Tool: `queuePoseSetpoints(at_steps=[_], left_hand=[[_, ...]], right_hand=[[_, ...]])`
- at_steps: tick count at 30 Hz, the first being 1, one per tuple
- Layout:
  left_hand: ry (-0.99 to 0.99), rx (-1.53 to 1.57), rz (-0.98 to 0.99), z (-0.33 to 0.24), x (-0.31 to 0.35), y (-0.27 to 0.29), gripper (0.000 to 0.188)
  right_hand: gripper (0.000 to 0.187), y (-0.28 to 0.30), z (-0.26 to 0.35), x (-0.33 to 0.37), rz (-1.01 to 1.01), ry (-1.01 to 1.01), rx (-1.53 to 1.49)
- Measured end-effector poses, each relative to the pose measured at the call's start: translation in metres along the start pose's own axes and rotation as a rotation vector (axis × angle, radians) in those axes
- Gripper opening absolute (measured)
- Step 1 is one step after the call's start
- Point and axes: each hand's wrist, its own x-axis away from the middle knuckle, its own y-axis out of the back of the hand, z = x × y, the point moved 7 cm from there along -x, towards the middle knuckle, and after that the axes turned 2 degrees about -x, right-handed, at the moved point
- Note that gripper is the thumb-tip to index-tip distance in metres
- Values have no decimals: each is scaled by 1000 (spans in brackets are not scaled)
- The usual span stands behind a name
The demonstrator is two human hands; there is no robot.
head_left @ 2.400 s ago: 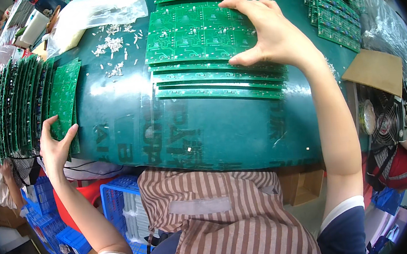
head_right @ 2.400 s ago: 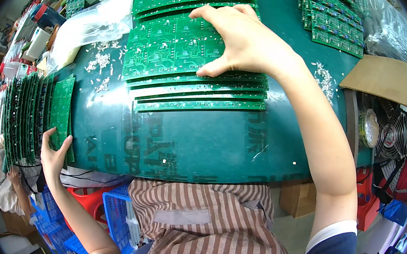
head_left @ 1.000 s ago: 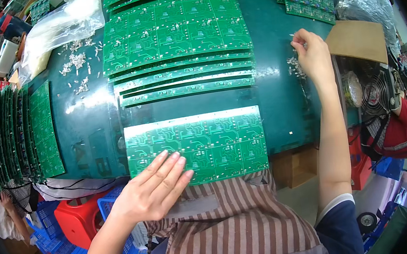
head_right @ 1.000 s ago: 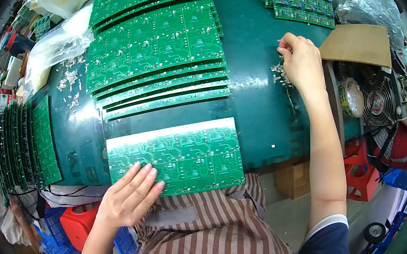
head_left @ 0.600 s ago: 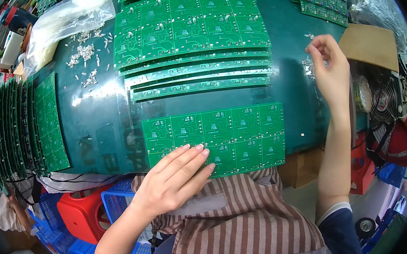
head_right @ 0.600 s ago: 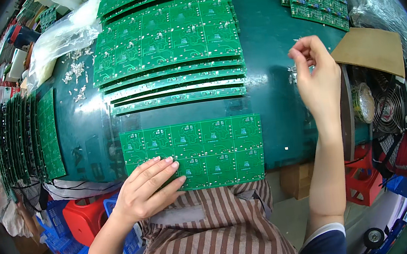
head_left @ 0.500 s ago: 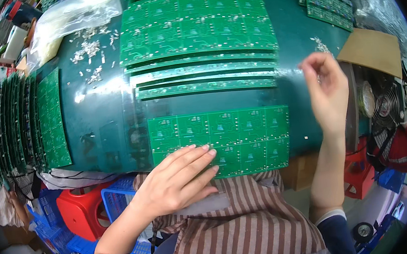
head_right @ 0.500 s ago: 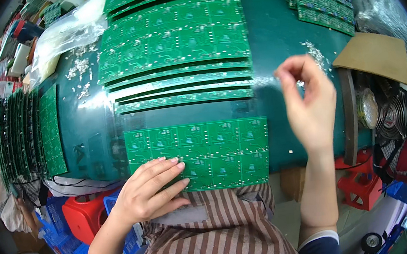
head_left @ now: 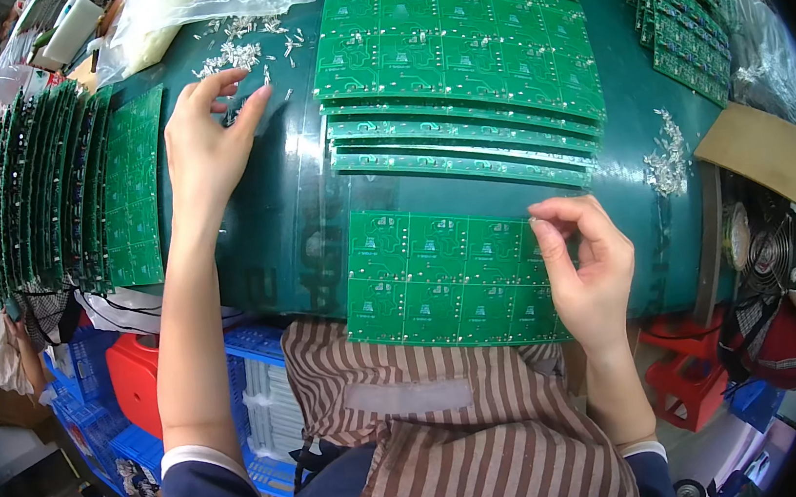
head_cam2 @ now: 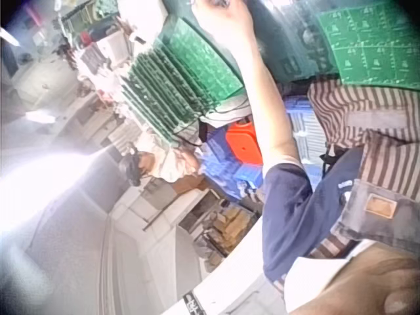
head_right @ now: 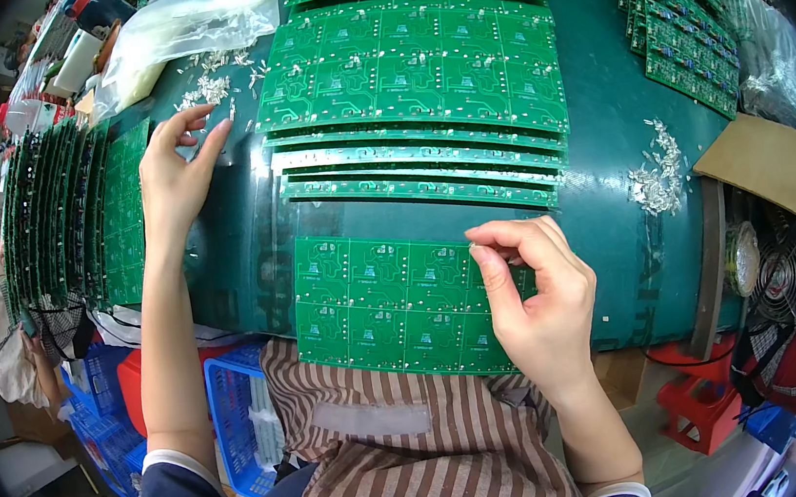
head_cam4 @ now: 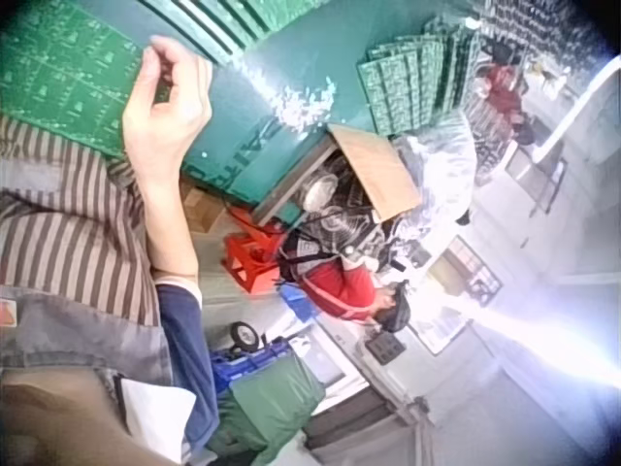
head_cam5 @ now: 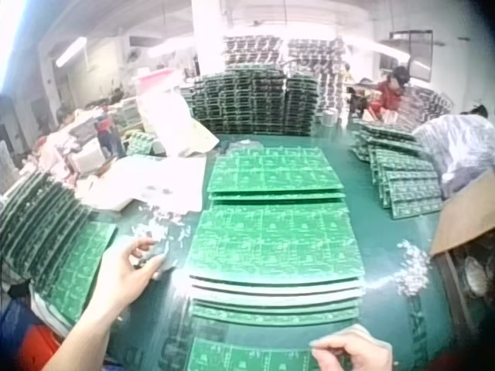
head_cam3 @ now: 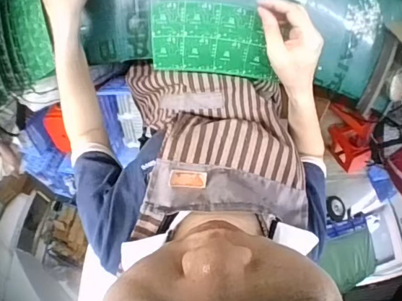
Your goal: The person inserts small electronic components into printed circuit boards by hand, working on an assembly line.
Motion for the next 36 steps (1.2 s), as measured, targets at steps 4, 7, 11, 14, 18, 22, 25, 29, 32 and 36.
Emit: queuePoseSetpoints(at_steps=[4,7,11,14,18,22,25,29,32,36], left_hand=[[1,71,172,-11,-5,-20,25],[28,78,185,-9,-6,-25,20],[-91,0,143,-16,-4,-22,17],[-228,-42,86,-31,5,-13,14],[-84,52,109,-54,34,10,12],[-64,364,170,-81,71,16,15],[-234,447,203,-113,97,1,11],[-254,499,210,-131,119,-19,12],[-330,448,145,-135,123,-19,13],[-326,498,123,-133,122,-18,14]], right_hand=[[6,2,-4,1,-18,4,22],[6,0,-6,-1,-10,-16,14],[6,-5,-3,-4,27,-29,44],[7,-7,-4,-5,57,-25,76],[6,-5,-11,-3,2,-32,22],[5,-5,-12,0,15,-73,-15],[5,-9,-3,-5,48,38,58],[5,-12,-4,-5,58,32,89],[5,-12,-5,-6,63,36,103],[5,-12,-6,-6,67,36,115]])
